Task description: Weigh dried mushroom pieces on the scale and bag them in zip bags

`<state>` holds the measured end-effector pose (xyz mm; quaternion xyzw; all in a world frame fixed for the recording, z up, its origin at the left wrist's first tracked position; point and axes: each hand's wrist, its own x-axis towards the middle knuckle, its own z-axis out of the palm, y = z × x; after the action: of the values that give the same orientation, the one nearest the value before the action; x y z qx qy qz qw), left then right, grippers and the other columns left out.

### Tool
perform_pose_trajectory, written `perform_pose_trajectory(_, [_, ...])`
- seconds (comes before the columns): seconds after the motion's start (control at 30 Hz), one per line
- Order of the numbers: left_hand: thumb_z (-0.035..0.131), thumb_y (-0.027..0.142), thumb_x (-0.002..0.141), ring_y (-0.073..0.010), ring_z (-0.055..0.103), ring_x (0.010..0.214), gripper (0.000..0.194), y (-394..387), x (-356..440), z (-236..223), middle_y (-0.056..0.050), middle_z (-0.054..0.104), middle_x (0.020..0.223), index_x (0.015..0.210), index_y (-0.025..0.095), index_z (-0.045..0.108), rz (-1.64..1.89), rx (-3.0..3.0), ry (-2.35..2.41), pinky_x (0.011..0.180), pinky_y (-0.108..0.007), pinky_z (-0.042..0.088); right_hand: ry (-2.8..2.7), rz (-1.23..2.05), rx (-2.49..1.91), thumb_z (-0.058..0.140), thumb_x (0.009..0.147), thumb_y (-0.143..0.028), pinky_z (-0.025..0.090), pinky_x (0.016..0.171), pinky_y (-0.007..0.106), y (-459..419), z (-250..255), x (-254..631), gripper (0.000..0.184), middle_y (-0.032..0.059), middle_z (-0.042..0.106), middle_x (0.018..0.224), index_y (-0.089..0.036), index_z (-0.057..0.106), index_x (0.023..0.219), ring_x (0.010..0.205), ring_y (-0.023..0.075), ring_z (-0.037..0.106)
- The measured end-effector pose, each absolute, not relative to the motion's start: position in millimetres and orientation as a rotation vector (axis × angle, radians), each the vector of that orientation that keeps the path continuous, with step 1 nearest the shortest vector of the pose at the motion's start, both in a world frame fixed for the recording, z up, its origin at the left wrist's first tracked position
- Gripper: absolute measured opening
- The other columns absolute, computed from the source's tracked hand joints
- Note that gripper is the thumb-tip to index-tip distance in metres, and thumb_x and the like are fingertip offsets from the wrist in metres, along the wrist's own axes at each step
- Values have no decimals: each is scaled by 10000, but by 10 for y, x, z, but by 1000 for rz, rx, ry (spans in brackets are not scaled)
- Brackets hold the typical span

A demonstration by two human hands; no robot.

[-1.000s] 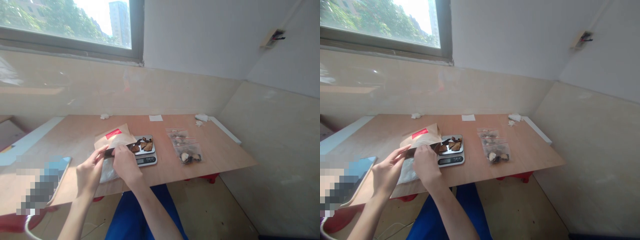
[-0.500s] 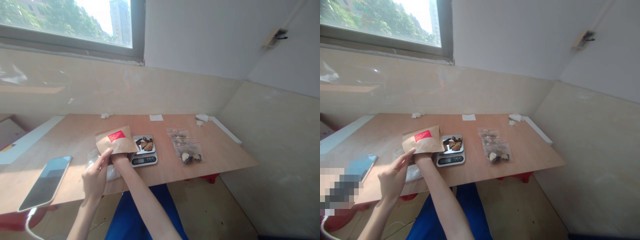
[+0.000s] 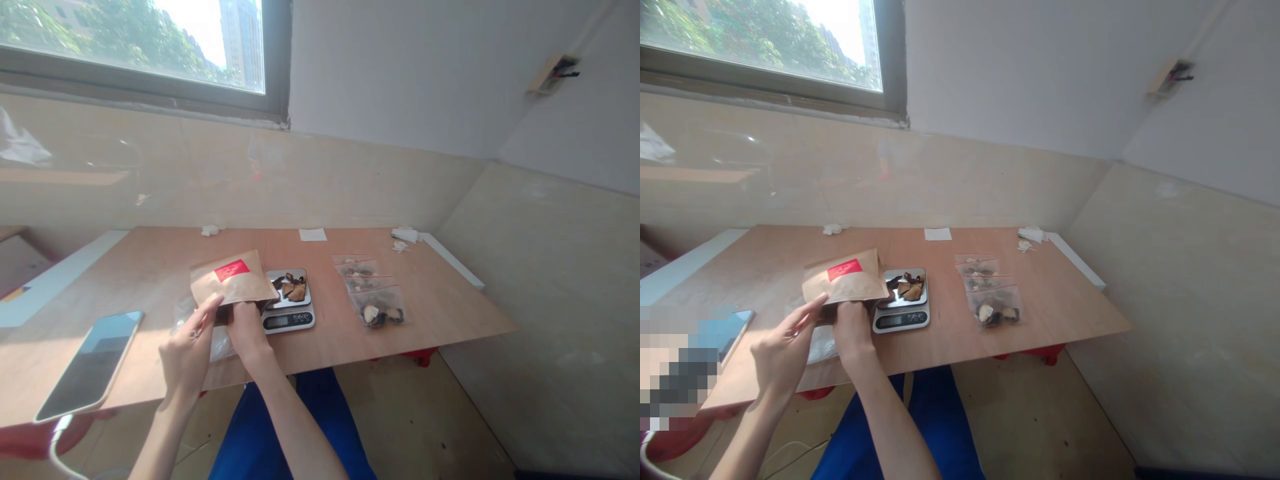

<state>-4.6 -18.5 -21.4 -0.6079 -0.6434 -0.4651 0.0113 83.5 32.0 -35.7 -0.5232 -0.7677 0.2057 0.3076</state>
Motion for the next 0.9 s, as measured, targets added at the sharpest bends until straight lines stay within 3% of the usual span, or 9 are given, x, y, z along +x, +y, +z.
perform_pose_trajectory(0.07, [482,375,865,-130,620,596,320,-180,-46,-194,-28,735,858,1042,219,699,-1486,-1893,-2037,510,-211,405,-1933,571,-1363,392,853,14,495,874,322,168,-320,920,330,159,680,1030,-66,633,1064,981,229,641])
perform_pose_trajectory(0.2, [502,383,852,-152,652,650,312,-165,-36,-133,-15,736,879,1049,238,695,-1520,-1856,-2103,536,-218,427,-1671,517,-1123,404,909,-85,478,905,246,-100,-258,1099,277,78,674,1030,-159,645,1024,1007,151,618])
perform_pose_trajectory(0.33, [530,349,836,-209,674,869,278,-88,-20,-11,-22,735,882,1031,239,696,-1524,-1768,-2136,638,-245,463,-1458,479,-996,436,922,-195,491,901,262,-231,-328,1373,222,62,679,1047,-199,640,1010,1016,146,620])
perform_pose_trajectory(0.53, [513,388,847,-210,651,963,299,207,-37,249,-38,718,926,1046,227,668,-1574,-1642,-2116,736,-319,464,-1327,600,-1157,508,860,-188,534,743,263,-50,-689,1763,180,63,692,934,-177,629,993,787,151,654])
perform_pose_trajectory(0.7, [344,373,919,-175,571,1087,386,538,-153,466,-55,619,1139,1144,138,552,-1742,-1737,-2017,726,-402,390,-1549,518,-1228,483,853,-127,521,760,284,242,-862,1825,231,72,669,946,-176,637,1018,831,162,632])
perform_pose_trajectory(0.8, [312,362,941,-214,505,1166,434,766,-246,531,-138,510,1266,1218,53,442,-1775,-1711,-2003,715,-446,386,-1660,409,-1320,516,836,-112,512,771,296,317,-875,1835,254,67,643,914,-196,647,1037,857,172,610])
perform_pose_trajectory(0.9, [339,337,946,-252,458,1217,478,930,-313,522,-237,343,1385,1295,11,309,-1789,-1669,-2054,845,-483,422,-1676,373,-1340,525,838,-114,500,807,310,281,-842,1849,288,69,645,947,-206,627,1091,891,178,593])
